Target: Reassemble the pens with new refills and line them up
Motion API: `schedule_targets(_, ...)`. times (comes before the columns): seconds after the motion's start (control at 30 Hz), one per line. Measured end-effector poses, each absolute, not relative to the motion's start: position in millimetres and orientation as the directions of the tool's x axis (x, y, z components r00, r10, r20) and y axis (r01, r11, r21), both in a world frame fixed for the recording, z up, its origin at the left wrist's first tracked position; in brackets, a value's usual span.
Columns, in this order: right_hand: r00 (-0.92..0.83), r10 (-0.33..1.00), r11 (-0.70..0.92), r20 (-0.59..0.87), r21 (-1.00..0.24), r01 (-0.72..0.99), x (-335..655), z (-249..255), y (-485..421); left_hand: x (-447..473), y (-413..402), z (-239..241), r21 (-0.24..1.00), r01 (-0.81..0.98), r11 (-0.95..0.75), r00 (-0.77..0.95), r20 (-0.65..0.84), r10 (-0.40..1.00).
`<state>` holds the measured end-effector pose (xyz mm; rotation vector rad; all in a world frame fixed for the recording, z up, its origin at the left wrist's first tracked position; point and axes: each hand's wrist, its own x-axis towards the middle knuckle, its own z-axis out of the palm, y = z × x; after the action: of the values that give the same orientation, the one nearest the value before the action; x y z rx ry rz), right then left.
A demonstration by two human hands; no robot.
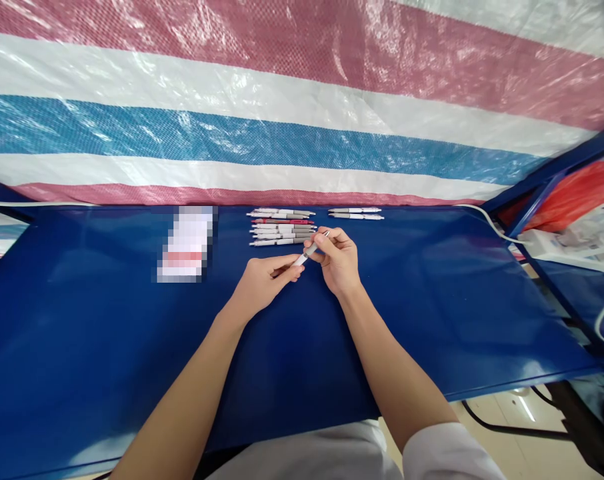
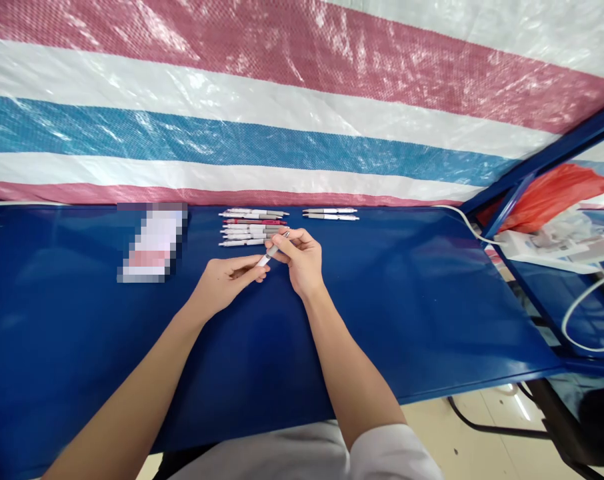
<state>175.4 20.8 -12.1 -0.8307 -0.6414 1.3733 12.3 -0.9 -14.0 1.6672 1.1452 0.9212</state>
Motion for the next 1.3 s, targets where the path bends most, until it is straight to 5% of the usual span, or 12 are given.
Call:
schedule_targets(0.13, 0.175, 0.98, 0.022, -0.091, -0.831, -0.556, 173, -13, 23, 17, -1, -21, 0.86, 0.403, -0.312, 0.212, 0.244, 0.946)
schedule_targets(0.53, -0.036, 0.999, -0.023, -0.002, -0.798, -0.603, 180, -10, 19, 5, 2, 3, 0.988, 0.131, 0.085, 0.478, -0.138, 0.867)
schedule_targets(0.83, 0.183, 0.982, 0.06, -0.046, -0.841, -0.537, 172, -13, 23, 16, 0, -19, 0.761, 0.493, -0.422, 0.206, 0.37, 0.906)
schedule_targets(1.1, 0.036, 0.999, 0.003, -0.023, -0.797, -0.604, 177, -11, 22, 8, 2, -4, 0.962, 0.266, -0.057, 0.351, -0.042, 0.935)
schedule_targets(1.3, 0.001, 0.999, -0.039, -0.052, -0.756, -0.653, 180, -12, 23, 10, 1, -5, 0.961, 0.257, -0.103, 0.379, -0.003, 0.925)
